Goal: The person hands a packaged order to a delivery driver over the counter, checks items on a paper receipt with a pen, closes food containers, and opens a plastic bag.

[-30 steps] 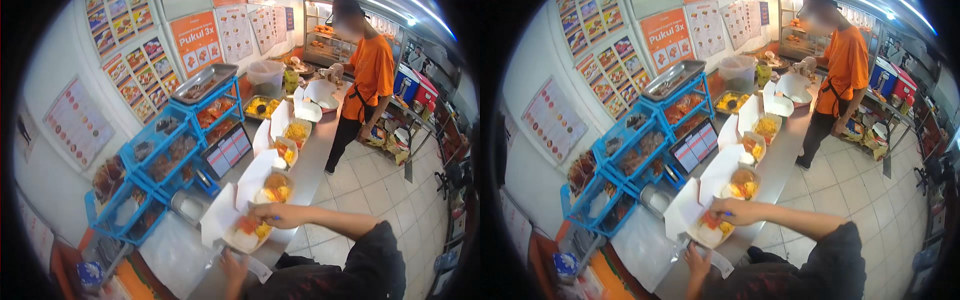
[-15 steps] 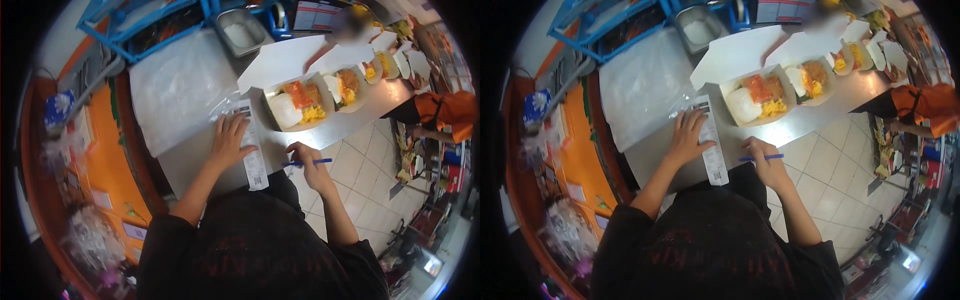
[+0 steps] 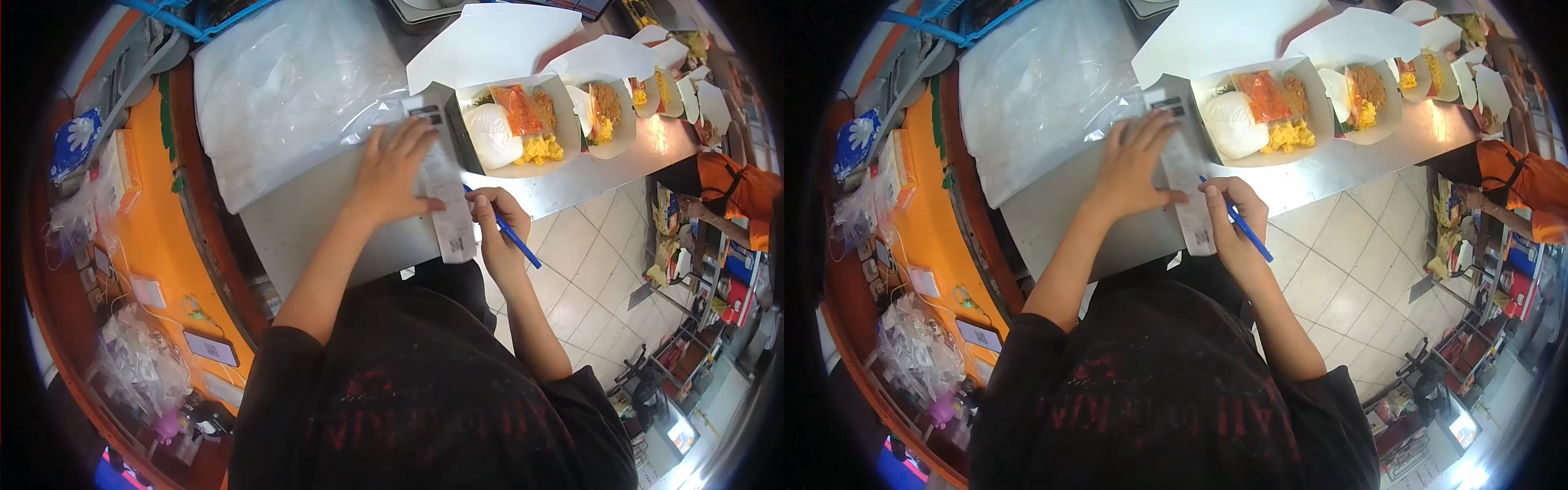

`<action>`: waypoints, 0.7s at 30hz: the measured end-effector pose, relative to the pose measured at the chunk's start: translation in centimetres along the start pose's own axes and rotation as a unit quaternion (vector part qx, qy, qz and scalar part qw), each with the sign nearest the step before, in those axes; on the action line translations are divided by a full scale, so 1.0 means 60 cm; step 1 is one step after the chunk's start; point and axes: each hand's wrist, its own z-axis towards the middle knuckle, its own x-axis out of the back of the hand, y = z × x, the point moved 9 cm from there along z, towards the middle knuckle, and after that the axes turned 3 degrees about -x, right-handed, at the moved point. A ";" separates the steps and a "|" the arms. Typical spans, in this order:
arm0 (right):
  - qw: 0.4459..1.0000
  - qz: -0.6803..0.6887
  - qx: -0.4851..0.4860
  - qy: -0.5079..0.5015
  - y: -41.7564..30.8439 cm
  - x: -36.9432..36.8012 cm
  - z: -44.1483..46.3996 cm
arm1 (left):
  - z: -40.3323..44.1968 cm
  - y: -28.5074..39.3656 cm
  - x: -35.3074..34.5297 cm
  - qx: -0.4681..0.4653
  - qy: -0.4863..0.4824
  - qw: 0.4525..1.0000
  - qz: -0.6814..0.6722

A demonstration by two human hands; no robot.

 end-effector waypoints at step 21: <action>0.931 -0.318 0.167 -0.065 -0.021 -0.080 -0.035 | -0.016 -0.048 0.111 0.046 0.249 0.949 0.186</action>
